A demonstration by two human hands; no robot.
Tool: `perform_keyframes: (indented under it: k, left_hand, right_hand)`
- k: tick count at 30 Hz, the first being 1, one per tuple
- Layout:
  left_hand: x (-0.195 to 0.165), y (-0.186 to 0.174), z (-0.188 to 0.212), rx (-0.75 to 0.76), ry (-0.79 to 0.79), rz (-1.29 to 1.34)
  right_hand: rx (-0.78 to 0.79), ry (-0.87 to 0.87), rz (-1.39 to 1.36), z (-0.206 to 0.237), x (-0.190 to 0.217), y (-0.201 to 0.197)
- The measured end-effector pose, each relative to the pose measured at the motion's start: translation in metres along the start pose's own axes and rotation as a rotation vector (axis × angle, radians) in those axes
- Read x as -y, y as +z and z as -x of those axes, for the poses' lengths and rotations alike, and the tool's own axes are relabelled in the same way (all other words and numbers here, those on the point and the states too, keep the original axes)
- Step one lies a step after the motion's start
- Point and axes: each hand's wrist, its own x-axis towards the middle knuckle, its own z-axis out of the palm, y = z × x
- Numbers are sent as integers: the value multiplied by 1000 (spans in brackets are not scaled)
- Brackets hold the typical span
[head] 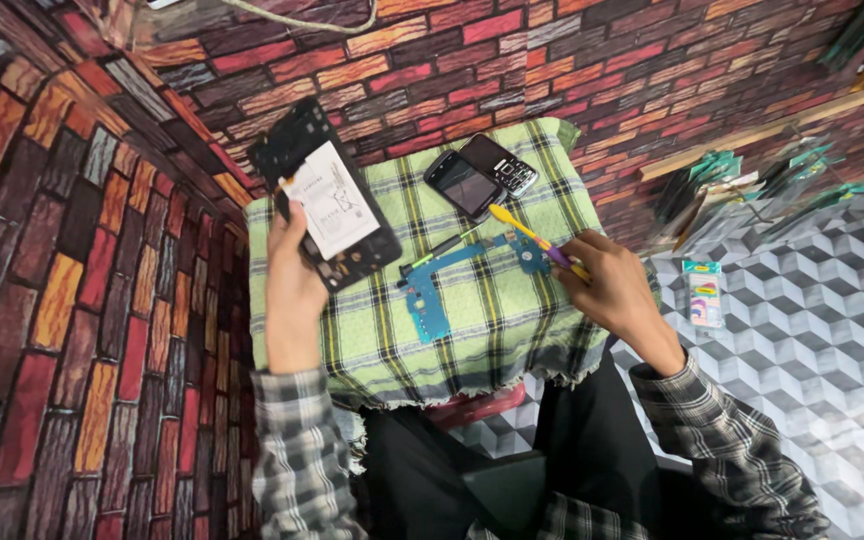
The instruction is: The person uses a toothbrush to scrub a blue plastic frame and the interior of a disassembled phone chassis. The person scrubs the frame, then the phone interior, and finally places the frame back into the chassis.
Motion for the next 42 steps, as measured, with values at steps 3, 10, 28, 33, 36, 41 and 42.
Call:
perform_keyframes:
  k: [3, 10, 28, 33, 36, 41, 42]
  left_hand:
    - [16, 1, 27, -159, 10, 89]
    - [58, 2, 55, -322, 89, 349]
    - [90, -11, 78, -404, 306, 321]
    - [96, -16, 81, -355, 343, 272]
    - [96, -16, 81, -329, 223, 467]
    - [95, -8, 80, -396, 219, 365]
    - [95, -6, 79, -420, 226, 334]
  right_hand:
    - [-26, 8, 33, 2, 0, 0]
    - [-224, -18, 12, 11, 11, 2]
    - [121, -59, -179, 74, 127, 74]
    - [7, -111, -248, 65, 128, 71]
    - [18, 116, -473, 56, 130, 65]
    - [-121, -62, -482, 14, 138, 71]
    - [-101, -87, -479, 5, 138, 74]
